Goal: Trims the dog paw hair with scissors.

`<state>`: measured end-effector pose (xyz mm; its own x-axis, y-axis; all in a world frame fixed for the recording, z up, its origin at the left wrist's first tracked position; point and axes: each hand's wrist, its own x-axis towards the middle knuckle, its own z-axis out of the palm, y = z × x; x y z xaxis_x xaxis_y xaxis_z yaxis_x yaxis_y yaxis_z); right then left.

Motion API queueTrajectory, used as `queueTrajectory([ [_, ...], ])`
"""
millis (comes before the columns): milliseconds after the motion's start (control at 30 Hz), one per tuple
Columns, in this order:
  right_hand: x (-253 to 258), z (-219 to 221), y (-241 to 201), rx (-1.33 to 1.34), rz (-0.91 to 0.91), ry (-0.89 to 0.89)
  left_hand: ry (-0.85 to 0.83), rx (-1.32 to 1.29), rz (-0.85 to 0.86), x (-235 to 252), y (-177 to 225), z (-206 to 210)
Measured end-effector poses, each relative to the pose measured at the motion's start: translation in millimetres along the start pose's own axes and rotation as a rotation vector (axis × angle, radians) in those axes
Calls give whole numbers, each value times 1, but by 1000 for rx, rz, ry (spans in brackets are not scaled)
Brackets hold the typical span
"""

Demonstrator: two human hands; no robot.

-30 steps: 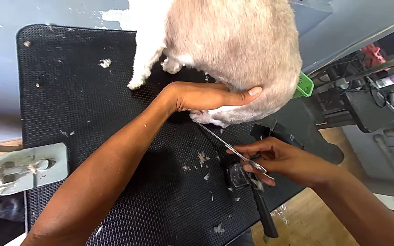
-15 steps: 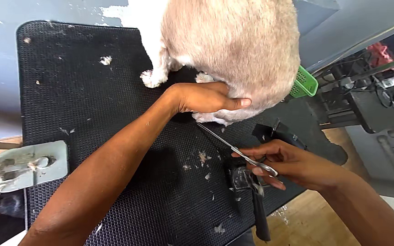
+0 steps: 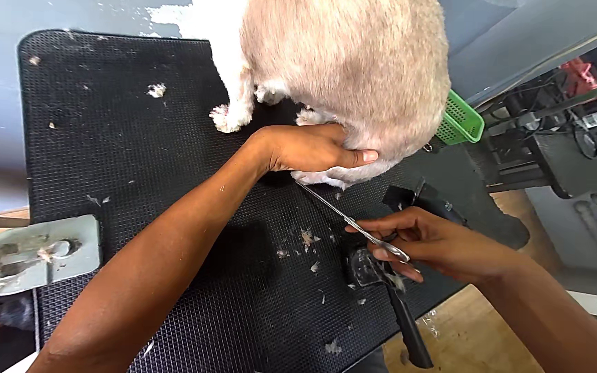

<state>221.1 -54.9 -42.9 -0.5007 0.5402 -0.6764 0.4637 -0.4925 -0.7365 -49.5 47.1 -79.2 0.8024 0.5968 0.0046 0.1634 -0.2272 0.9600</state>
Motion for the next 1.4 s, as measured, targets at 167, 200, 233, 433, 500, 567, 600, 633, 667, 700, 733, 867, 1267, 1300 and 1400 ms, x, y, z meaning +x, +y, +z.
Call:
queueTrajectory([
  [167, 1, 0, 2, 6, -1, -4, -1, -13, -18, 0, 0, 1],
  [200, 1, 1, 2, 2, -1, -3, -2, -14, -22, 0, -1, 1],
  [233, 1, 2, 2, -1, -3, -5, -1, -13, -25, 0, -2, 1],
  [433, 0, 6, 2, -12, -36, -13, -2, -28, -5, 3, -4, 2],
  [500, -1, 8, 0, -84, -37, -22, 8, -60, 2, 4, -5, 2],
  [567, -8, 7, 0, -210, -52, -36, 40, -124, 2, 5, -8, 3],
  [600, -14, 7, 1, -278, -81, -26, 68, -162, -3, 6, -10, 4],
  [633, -22, 7, 4, -338, -136, 4, 107, -209, -14, 7, -11, 7],
  [667, -32, 7, 9, -382, -200, 44, 161, -261, -29, 7, -11, 10],
  [700, -42, 7, 14, -399, -276, 94, 218, -314, -42, 6, -8, 15],
  [733, -52, 7, 21, -401, -346, 157, 268, -369, -53, 3, -4, 19],
  [867, -87, 5, 53, -242, -578, 328, 408, -478, -72, -17, 13, 27],
  [1267, -63, 91, 134, -360, -417, 951, 524, -897, -1, -80, 113, 63],
  [1300, -64, 95, 134, -364, -410, 961, 498, -988, 38, -80, 121, 68],
  [1400, -68, 97, 141, -393, -399, 976, 465, -1180, 147, -76, 137, 79],
])
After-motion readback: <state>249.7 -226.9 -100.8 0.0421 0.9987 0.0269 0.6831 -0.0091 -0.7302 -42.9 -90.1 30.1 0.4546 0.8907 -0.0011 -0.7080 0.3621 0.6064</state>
